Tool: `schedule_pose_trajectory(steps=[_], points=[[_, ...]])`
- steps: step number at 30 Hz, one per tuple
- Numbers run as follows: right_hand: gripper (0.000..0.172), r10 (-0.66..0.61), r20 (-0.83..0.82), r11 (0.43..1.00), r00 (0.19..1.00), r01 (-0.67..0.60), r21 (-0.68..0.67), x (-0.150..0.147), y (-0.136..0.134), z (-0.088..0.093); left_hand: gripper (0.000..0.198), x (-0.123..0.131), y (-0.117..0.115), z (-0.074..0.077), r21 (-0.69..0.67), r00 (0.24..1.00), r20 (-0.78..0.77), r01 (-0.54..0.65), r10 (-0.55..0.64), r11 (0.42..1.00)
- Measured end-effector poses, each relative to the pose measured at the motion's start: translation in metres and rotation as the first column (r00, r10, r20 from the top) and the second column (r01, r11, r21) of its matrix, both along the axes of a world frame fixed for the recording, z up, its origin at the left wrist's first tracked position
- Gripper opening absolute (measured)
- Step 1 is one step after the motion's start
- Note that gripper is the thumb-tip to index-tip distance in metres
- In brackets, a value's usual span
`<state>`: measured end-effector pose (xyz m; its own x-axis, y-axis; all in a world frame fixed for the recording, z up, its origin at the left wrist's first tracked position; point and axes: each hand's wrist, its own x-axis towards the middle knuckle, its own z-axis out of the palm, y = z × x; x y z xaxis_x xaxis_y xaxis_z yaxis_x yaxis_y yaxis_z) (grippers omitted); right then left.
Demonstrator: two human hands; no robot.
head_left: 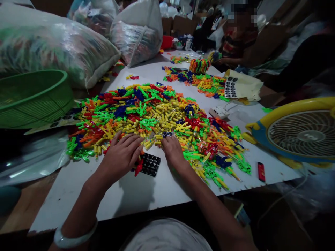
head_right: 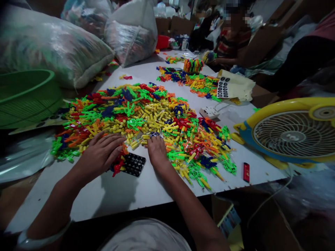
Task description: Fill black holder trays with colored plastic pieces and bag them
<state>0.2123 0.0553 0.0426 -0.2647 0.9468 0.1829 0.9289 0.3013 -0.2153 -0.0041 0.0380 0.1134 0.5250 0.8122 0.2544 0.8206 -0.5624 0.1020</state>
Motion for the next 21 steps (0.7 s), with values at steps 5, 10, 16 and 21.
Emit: schedule_pose_trajectory(steps=[5,10,16,21], points=[[0.021,0.069,0.067,0.997,0.995,-0.067,-0.025,-0.007,0.002,-0.003,0.04,-0.003,0.001,-0.005,0.041,1.0,0.008,0.004,-0.004,0.999],[0.017,0.2,0.015,0.979,0.98,-0.2,0.024,0.001,-0.005,-0.002,0.04,-0.002,-0.017,0.009,0.186,0.987,0.154,0.006,-0.035,0.982],[0.018,-0.136,-0.259,0.986,0.956,0.157,0.062,0.041,0.013,0.0,0.051,0.023,-0.09,0.022,0.203,0.879,0.472,-0.031,-0.07,0.979],[0.014,-0.196,-0.15,0.979,0.969,0.185,-0.081,0.05,0.028,-0.012,0.025,0.072,-0.101,-0.031,-0.228,0.697,0.71,0.094,0.099,0.969]])
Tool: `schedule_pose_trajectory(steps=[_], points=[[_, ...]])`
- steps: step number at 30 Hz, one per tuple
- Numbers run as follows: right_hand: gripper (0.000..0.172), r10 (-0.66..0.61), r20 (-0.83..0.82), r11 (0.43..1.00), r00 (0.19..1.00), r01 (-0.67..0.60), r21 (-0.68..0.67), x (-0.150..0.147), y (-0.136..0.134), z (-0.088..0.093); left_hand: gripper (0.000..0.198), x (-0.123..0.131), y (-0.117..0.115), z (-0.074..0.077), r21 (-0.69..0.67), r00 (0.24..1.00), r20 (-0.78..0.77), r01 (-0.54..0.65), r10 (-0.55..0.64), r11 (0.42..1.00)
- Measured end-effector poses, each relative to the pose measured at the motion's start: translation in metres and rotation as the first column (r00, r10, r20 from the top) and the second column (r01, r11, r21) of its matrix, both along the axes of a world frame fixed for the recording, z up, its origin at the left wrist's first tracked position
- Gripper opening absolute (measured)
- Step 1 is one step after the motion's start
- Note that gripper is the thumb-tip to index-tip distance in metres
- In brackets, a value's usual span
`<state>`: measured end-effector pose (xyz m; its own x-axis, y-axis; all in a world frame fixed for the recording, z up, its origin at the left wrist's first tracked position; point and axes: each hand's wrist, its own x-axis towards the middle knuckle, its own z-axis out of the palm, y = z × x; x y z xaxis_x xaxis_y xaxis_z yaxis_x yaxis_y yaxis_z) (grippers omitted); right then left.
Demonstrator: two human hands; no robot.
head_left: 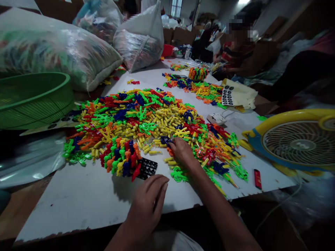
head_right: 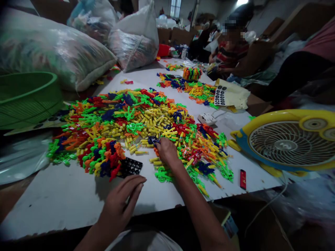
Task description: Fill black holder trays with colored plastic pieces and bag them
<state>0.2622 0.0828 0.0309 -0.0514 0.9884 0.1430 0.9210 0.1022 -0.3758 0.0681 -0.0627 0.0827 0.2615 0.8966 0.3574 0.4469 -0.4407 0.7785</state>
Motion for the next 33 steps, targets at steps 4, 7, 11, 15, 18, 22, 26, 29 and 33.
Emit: schedule_pose_trajectory(steps=[4,7,11,15,18,22,26,29,33], points=[[0.013,0.014,-0.21,0.999,0.978,-0.02,-0.028,0.003,-0.01,0.006,0.034,0.02,0.029,-0.031,-0.598,0.92,0.301,-0.024,0.252,0.801],[0.016,0.115,-0.466,0.984,0.877,-0.163,-0.064,0.009,-0.027,0.023,0.054,0.024,0.049,-0.032,-0.732,0.784,0.449,0.046,0.429,0.68],[0.023,0.196,-0.67,0.883,0.716,-0.426,-0.196,0.014,-0.049,0.039,0.046,0.03,0.063,-0.029,-0.675,0.727,0.552,0.103,0.408,0.73],[0.026,0.209,-0.628,0.973,0.75,-0.223,0.059,0.012,-0.063,0.04,0.029,0.033,0.063,-0.033,-0.682,0.711,0.557,0.097,0.43,0.725],[0.025,0.144,-0.633,0.988,0.761,-0.074,0.135,0.009,-0.078,0.036,0.029,0.031,0.06,-0.035,-0.704,0.672,0.572,0.108,0.47,0.701],[0.025,-0.099,-0.833,0.993,0.545,0.003,-0.116,-0.002,-0.102,0.023,0.037,0.032,0.058,-0.034,-0.741,0.603,0.602,0.178,0.523,0.648],[0.032,-0.259,-0.911,0.964,0.32,0.034,-0.263,-0.015,-0.113,0.006,0.038,0.037,0.056,-0.037,-0.736,0.573,0.621,0.191,0.536,0.649],[0.03,-0.248,-0.911,0.969,0.329,0.098,-0.229,-0.02,-0.114,-0.002,0.036,0.041,0.053,-0.039,-0.731,0.541,0.628,0.165,0.559,0.662],[0.025,-0.208,-0.889,0.976,0.409,0.145,-0.162,-0.023,-0.115,-0.007,0.028,0.044,0.051,-0.035,-0.705,0.55,0.623,0.088,0.556,0.703]])
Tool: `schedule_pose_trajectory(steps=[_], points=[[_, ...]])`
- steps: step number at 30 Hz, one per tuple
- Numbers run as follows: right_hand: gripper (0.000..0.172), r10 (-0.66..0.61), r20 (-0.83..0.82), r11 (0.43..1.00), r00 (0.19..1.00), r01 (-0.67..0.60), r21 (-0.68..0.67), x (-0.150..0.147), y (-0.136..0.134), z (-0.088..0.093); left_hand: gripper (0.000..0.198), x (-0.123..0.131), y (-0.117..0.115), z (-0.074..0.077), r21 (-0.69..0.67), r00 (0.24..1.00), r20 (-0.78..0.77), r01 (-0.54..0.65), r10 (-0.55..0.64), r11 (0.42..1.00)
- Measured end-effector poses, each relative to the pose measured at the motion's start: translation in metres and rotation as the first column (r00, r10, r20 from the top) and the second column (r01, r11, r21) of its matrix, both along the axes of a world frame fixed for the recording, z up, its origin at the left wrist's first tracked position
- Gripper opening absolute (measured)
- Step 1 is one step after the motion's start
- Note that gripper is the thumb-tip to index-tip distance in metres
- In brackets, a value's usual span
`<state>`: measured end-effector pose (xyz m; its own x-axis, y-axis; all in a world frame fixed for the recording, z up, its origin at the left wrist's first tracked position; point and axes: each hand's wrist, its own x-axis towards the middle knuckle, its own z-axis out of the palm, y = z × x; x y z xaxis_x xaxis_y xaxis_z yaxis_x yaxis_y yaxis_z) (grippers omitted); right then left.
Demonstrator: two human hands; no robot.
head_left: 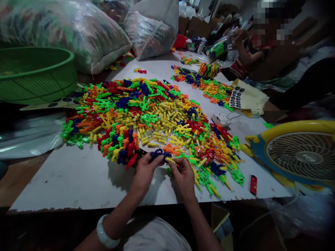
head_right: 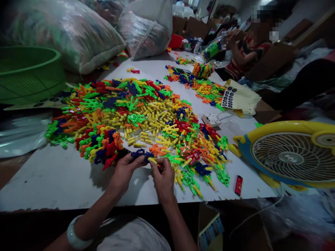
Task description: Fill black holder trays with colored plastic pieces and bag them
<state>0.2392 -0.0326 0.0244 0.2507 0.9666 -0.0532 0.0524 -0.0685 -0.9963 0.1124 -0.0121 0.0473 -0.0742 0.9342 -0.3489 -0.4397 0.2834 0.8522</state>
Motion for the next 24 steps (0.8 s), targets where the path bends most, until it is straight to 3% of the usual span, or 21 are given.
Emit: schedule_pose_trajectory(steps=[3,7,10,13,16,18,21,24], points=[[0.019,-0.02,0.075,0.996,0.997,0.014,0.089,-0.002,-0.002,-0.001,0.026,0.002,0.0,0.004,0.035,0.999,-0.044,-0.016,0.017,0.999],[0.008,-0.063,0.343,0.955,0.937,-0.043,0.292,-0.002,-0.003,0.0,0.025,0.003,-0.002,0.006,0.033,0.996,-0.082,-0.03,0.033,0.999],[0.005,-0.05,0.404,0.94,0.913,-0.094,0.329,-0.003,-0.002,0.002,0.02,0.002,-0.005,0.007,0.091,0.976,-0.21,-0.038,0.057,0.995],[0.009,-0.029,0.223,0.969,0.974,-0.028,0.246,-0.004,0.0,0.005,0.017,-0.001,-0.008,0.008,0.146,0.964,-0.264,-0.004,0.043,0.989],[0.022,0.037,-0.062,0.999,0.997,-0.035,0.04,0.0,0.005,0.009,0.023,-0.004,-0.009,0.008,0.076,0.999,-0.04,0.029,-0.026,0.997],[0.025,0.117,-0.09,0.992,0.989,-0.121,-0.044,0.006,0.007,0.012,0.027,-0.005,-0.008,0.007,0.016,0.998,0.064,0.015,-0.016,1.0],[0.016,0.237,0.237,0.969,0.942,-0.248,0.018,0.016,0.009,0.019,0.031,-0.004,-0.006,0.004,-0.027,0.997,0.074,-0.026,0.028,0.999],[0.009,0.164,0.687,0.924,0.708,-0.355,0.145,0.022,0.008,0.026,0.03,-0.004,-0.01,0.002,-0.002,1.0,-0.002,-0.007,0.007,1.0]])
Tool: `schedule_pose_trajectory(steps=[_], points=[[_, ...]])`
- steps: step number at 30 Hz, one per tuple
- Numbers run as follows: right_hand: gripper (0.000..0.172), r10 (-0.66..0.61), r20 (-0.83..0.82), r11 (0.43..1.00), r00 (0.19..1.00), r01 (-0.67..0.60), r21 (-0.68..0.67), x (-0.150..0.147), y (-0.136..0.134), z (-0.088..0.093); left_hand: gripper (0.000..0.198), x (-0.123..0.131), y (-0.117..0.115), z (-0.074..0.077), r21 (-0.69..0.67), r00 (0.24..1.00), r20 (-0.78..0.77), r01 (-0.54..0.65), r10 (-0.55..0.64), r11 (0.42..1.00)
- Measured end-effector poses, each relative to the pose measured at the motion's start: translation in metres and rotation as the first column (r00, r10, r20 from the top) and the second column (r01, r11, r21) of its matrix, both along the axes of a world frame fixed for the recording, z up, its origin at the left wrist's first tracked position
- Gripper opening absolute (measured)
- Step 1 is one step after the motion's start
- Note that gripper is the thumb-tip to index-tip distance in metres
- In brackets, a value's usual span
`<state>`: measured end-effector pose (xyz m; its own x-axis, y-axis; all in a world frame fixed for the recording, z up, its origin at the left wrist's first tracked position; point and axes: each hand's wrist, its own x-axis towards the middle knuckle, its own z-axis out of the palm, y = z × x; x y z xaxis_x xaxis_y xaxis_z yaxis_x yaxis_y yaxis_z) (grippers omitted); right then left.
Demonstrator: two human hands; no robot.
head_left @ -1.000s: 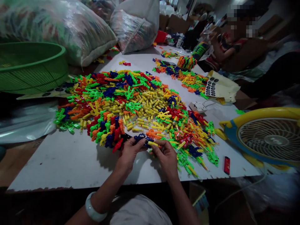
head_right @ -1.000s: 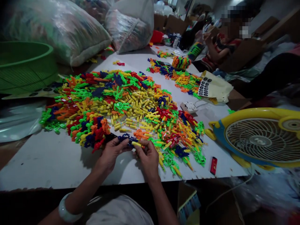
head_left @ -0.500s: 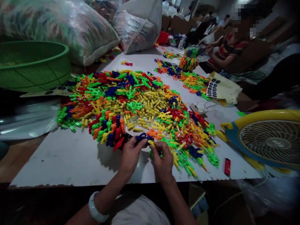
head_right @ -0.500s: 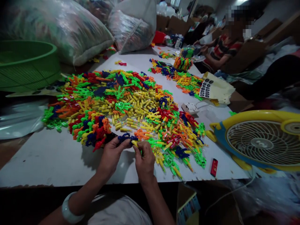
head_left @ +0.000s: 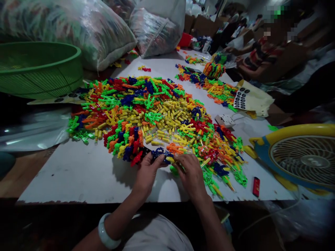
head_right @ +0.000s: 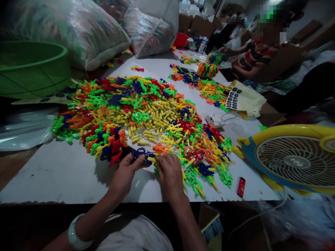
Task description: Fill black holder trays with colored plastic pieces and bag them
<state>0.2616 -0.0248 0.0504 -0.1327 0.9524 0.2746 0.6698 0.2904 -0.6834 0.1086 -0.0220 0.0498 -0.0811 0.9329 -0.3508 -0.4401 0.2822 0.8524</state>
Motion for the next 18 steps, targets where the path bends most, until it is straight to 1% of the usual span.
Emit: schedule_pose_trajectory(steps=[1,2,3,4,5,6,7,8,9,10,11,12,13,14,16,18], points=[[0.009,0.007,0.106,0.999,0.994,-0.012,0.052,0.0,0.0,0.001,0.03,-0.002,-0.004,0.002,0.012,0.996,-0.071,0.045,-0.044,0.999],[0.009,0.005,0.17,0.997,0.985,-0.017,0.07,0.0,-0.001,0.001,0.029,-0.006,-0.01,0.005,0.029,0.978,-0.185,0.104,-0.097,0.994],[0.01,0.003,0.193,0.998,0.981,-0.016,0.064,-0.001,-0.001,0.001,0.028,-0.011,-0.017,0.011,0.063,0.932,-0.336,0.169,-0.138,0.984],[0.01,0.002,0.18,0.999,0.984,-0.009,0.04,-0.003,-0.001,0.0,0.027,-0.018,-0.024,0.019,0.115,0.846,-0.513,0.233,-0.143,0.966],[0.009,-0.006,0.137,1.0,0.991,0.006,0.0,-0.006,0.0,-0.002,0.025,-0.027,-0.031,0.028,0.187,0.719,-0.69,0.294,-0.088,0.937],[0.009,-0.023,0.068,0.998,0.997,0.027,-0.055,-0.009,0.001,-0.004,0.023,-0.037,-0.035,0.038,0.292,0.577,-0.816,0.353,0.038,0.889],[0.013,-0.046,-0.02,0.992,0.999,0.043,-0.121,-0.014,0.003,-0.007,0.024,-0.048,-0.037,0.049,0.386,0.431,-0.88,0.405,0.199,0.829],[0.021,-0.068,-0.114,0.981,0.991,0.046,-0.187,-0.019,0.005,-0.009,0.026,-0.059,-0.035,0.057,0.451,0.286,-0.89,0.455,0.354,0.768],[0.031,-0.08,-0.202,0.97,0.976,0.029,-0.242,-0.025,0.007,-0.012,0.031,-0.07,-0.03,0.064,0.464,0.155,-0.877,0.514,0.455,0.721],[0.039,-0.081,-0.277,0.961,0.958,0.001,-0.278,-0.032,0.01,-0.014,0.036,-0.08,-0.022,0.068,0.432,0.045,-0.867,0.565,0.497,0.703],[0.044,-0.067,-0.331,0.955,0.941,-0.035,-0.294,-0.038,0.013,-0.017,0.041,-0.088,-0.012,0.069,0.382,-0.032,-0.864,0.611,0.503,0.694],[0.046,-0.044,-0.362,0.952,0.931,-0.07,-0.297,-0.045,0.016,-0.019,0.042,-0.095,-0.002,0.068,0.338,-0.083,-0.861,0.644,0.501,0.687],[0.045,-0.024,-0.374,0.95,0.927,-0.095,-0.297,-0.051,0.02,-0.021,0.041,-0.101,0.006,0.064,0.299,-0.118,-0.863,0.664,0.491,0.685],[0.044,-0.014,-0.374,0.949,0.927,-0.105,-0.296,-0.056,0.023,-0.023,0.041,-0.105,0.013,0.06,0.275,-0.137,-0.865,0.677,0.483,0.683],[0.041,-0.025,-0.377,0.949,0.926,-0.096,-0.3,-0.066,0.029,-0.026,0.042,-0.109,0.02,0.051,0.256,-0.15,-0.868,0.682,0.473,0.685],[0.041,-0.044,-0.396,0.95,0.917,-0.084,-0.301,-0.077,0.035,-0.03,0.046,-0.109,0.02,0.045,0.26,-0.143,-0.871,0.677,0.47,0.688]])
